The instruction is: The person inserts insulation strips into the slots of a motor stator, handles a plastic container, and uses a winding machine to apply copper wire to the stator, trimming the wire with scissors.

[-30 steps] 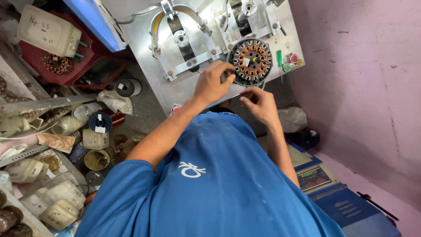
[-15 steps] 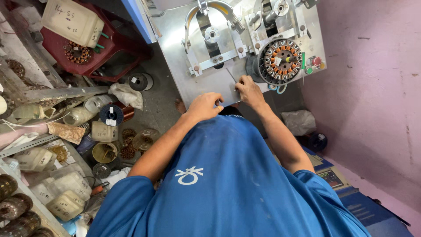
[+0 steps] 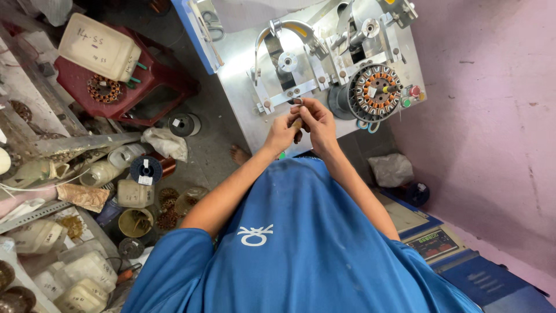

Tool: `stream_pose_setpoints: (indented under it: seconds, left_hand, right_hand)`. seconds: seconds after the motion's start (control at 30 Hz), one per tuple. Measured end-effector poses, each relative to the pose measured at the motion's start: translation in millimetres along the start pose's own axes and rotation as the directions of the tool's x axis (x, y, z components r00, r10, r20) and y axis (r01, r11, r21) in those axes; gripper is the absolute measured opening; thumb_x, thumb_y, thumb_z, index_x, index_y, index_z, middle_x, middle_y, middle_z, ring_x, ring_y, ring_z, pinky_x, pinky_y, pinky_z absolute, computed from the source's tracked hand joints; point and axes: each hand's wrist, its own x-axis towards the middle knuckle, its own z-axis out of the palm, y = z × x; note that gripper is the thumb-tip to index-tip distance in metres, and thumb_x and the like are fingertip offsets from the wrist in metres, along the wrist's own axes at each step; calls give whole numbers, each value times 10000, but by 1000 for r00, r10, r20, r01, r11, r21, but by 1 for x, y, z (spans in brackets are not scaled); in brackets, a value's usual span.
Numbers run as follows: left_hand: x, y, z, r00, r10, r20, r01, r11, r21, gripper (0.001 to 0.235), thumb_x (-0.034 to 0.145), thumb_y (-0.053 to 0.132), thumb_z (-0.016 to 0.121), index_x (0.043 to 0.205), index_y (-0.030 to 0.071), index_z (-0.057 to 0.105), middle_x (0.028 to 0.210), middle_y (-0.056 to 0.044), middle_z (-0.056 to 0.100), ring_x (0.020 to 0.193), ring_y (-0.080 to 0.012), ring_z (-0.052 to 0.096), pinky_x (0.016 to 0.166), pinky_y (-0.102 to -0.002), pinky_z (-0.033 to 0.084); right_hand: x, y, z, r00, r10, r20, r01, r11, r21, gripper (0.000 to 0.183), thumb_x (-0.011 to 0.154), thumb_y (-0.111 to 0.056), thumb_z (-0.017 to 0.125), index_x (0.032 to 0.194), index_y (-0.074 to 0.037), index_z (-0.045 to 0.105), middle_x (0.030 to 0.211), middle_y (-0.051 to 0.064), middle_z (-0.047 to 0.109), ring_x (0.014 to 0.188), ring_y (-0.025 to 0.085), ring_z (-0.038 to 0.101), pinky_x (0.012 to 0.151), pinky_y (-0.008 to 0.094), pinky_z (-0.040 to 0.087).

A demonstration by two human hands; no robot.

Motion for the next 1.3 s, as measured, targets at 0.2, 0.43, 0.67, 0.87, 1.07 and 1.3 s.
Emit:
stream_pose_setpoints:
  seconds: [0.2, 0.43, 0.67, 0.87, 1.07, 1.3]
  left_hand:
    - [21, 59, -8, 940, 292, -179, -180, 867, 465, 199, 909, 158, 690, 1043, 11, 707, 900, -94, 754, 621, -169, 707, 602, -353, 551]
    - [105, 100, -69, 723, 532, -442, 11, 630, 776, 229, 976, 205, 662, 1104, 18, 701, 1106, -188, 724, 1034, -352, 665, 965, -432, 520]
    - [191, 100, -107, 542, 800, -257, 16, 296, 955, 500, 858, 295, 666, 1287, 44, 614, 1365, -199, 602, 1361, -434, 442, 1205, -553, 233]
    - [225, 141, -99, 677, 728, -114, -330, 438, 836, 627, 984, 395, 586, 1496, 63, 444, 1564, -192, 431, 1468, -385, 347, 1234, -490, 217]
    - [232, 149, -92, 716, 688, -119, -321, 476, 819, 624, 1026, 428, 551, 1545, 103, 428, 1614, -158, 410, 1491, -334, 364, 1241, -443, 274]
    - [233, 147, -94, 689, 699, -191, -304, 518, 799, 615, 1010, 433, 579, 1506, 86, 474, 1551, -177, 476, 1437, -350, 421, 1201, -457, 325]
  right_hand:
    - [60, -30, 14, 967, -232, -105, 213, 963, -164, 206, 1064, -128, 619, 1204, -16, 722, 838, 18, 665, 693, 77, 578, 610, 227, 439]
    - [185, -44, 19, 865, -497, 67, 392, 586, -710, 217, 1018, -139, 614, 1156, -36, 746, 813, 49, 662, 712, 118, 585, 637, 274, 463]
    - [281, -31, 33, 581, -662, 474, 745, 196, -638, 270, 911, -217, 673, 1118, -48, 712, 1083, 167, 732, 1037, 367, 686, 910, 463, 540]
    - [301, -18, 43, 610, -663, 434, 751, 309, -584, 268, 908, -211, 674, 1115, -46, 712, 1079, 166, 732, 1031, 362, 685, 907, 460, 540]
    - [309, -1, 32, 649, -634, 420, 720, 335, -607, 266, 904, -205, 676, 1113, -45, 711, 1074, 165, 732, 1026, 357, 684, 904, 457, 540]
    - [310, 8, 28, 665, -613, 427, 711, 343, -614, 264, 900, -199, 678, 1110, -43, 710, 1069, 164, 731, 1020, 352, 683, 900, 454, 540]
